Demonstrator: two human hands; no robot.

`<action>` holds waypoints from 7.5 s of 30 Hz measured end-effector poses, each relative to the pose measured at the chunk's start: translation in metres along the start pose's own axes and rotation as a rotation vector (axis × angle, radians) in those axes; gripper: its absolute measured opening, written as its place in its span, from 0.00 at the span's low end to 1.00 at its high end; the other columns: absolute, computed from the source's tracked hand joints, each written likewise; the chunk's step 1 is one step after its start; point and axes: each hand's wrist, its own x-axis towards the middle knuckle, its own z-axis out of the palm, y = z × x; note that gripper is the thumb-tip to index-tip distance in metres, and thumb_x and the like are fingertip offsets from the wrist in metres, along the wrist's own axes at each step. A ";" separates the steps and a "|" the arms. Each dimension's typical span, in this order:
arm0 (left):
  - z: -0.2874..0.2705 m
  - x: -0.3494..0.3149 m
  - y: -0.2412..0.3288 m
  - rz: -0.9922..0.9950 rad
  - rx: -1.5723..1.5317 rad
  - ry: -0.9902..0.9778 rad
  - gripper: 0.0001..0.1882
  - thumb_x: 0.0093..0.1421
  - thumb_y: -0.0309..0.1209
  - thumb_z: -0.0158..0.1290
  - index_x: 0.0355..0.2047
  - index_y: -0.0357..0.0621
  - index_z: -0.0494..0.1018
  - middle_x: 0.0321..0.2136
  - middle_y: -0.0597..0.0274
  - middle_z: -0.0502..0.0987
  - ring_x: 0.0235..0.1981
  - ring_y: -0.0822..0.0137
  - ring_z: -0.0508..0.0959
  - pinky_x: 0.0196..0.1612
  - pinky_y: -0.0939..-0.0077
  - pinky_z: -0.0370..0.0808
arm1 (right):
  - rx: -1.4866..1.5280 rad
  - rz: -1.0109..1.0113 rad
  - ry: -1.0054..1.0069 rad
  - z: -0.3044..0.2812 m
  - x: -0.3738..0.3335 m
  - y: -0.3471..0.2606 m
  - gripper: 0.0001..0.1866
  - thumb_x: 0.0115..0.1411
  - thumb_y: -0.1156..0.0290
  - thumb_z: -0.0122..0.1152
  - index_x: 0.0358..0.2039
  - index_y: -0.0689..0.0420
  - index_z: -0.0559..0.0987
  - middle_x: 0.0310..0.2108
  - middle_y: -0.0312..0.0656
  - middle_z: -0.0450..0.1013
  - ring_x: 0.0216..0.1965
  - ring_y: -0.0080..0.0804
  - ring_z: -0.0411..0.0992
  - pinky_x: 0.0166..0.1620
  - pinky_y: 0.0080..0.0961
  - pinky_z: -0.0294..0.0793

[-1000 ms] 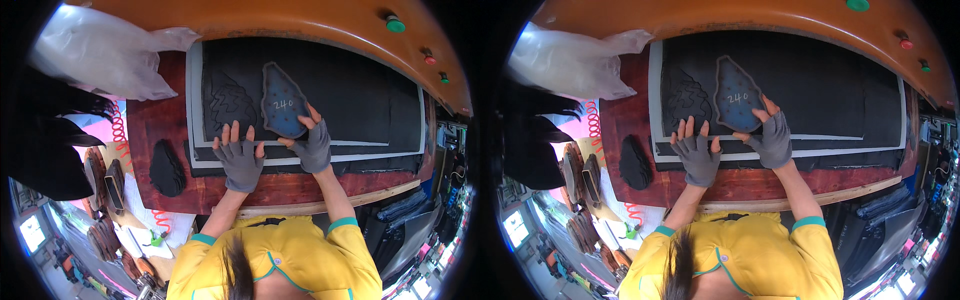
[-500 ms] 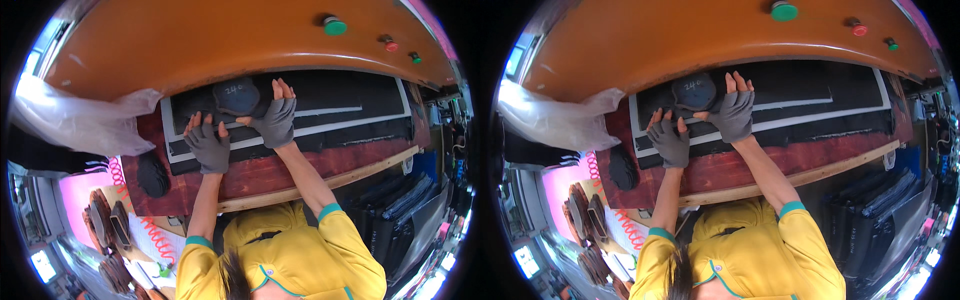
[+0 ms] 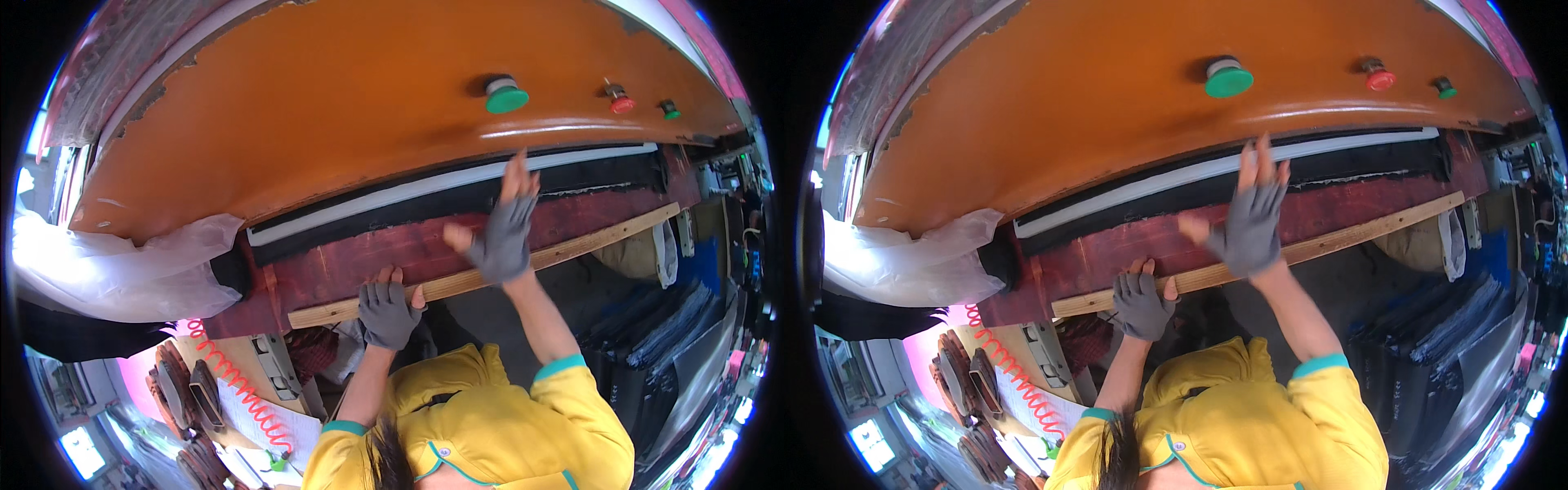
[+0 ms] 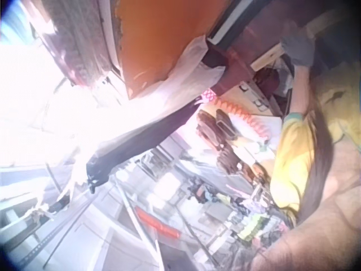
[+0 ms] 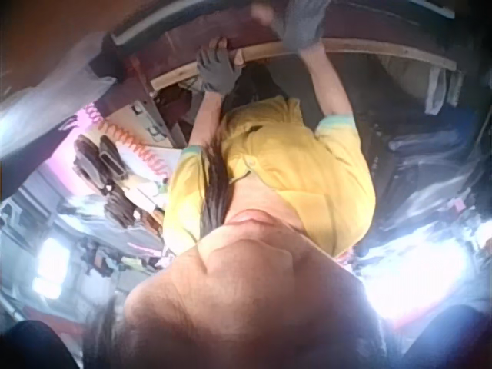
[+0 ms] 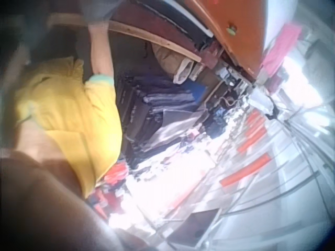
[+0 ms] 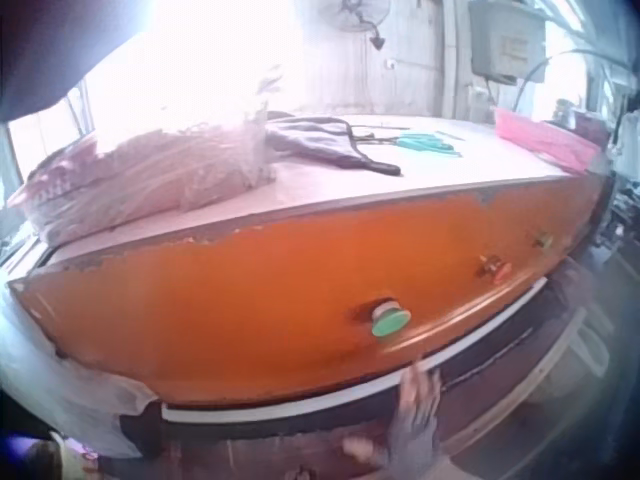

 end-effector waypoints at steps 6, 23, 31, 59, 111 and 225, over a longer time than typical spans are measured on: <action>0.005 0.005 -0.003 0.015 0.020 0.008 0.15 0.58 0.43 0.53 0.38 0.46 0.74 0.37 0.58 0.76 0.40 0.50 0.75 0.50 0.51 0.69 | 0.038 -0.122 -0.330 -0.001 -0.081 -0.016 0.19 0.55 0.52 0.63 0.40 0.53 0.79 0.38 0.45 0.71 0.38 0.45 0.71 0.46 0.44 0.68; -0.029 -0.006 0.022 -0.140 -0.235 -0.013 0.09 0.55 0.32 0.60 0.26 0.42 0.74 0.26 0.55 0.71 0.32 0.49 0.72 0.38 0.55 0.68 | 0.121 0.122 -0.179 -0.011 -0.097 -0.041 0.10 0.50 0.67 0.68 0.21 0.55 0.75 0.22 0.41 0.70 0.28 0.44 0.69 0.34 0.39 0.68; -0.044 0.018 0.011 -0.238 0.010 0.287 0.28 0.48 0.36 0.66 0.46 0.38 0.69 0.41 0.51 0.73 0.42 0.47 0.72 0.50 0.54 0.68 | 0.300 0.009 -0.179 -0.025 -0.074 -0.068 0.22 0.50 0.63 0.70 0.43 0.55 0.74 0.42 0.50 0.70 0.41 0.53 0.69 0.46 0.44 0.69; -0.067 -0.026 0.013 -0.438 -0.366 0.425 0.33 0.51 0.47 0.64 0.52 0.41 0.68 0.54 0.50 0.69 0.61 0.49 0.65 0.62 0.52 0.56 | 0.187 0.035 -0.322 -0.050 -0.054 -0.057 0.48 0.34 0.67 0.79 0.59 0.51 0.66 0.63 0.55 0.58 0.59 0.56 0.63 0.58 0.44 0.67; 0.029 0.041 0.048 -0.010 0.067 0.052 0.08 0.58 0.35 0.53 0.26 0.46 0.72 0.26 0.57 0.69 0.29 0.53 0.71 0.35 0.58 0.67 | 0.167 -0.060 -0.202 0.015 -0.051 0.025 0.16 0.56 0.63 0.65 0.19 0.54 0.69 0.16 0.44 0.67 0.19 0.45 0.70 0.24 0.38 0.69; 0.009 0.061 0.125 -0.204 -0.040 0.168 0.30 0.50 0.44 0.63 0.46 0.35 0.68 0.42 0.44 0.71 0.47 0.43 0.71 0.51 0.50 0.67 | 0.293 0.050 -0.066 -0.064 -0.051 0.039 0.36 0.45 0.58 0.74 0.52 0.58 0.68 0.47 0.54 0.67 0.44 0.51 0.67 0.47 0.44 0.68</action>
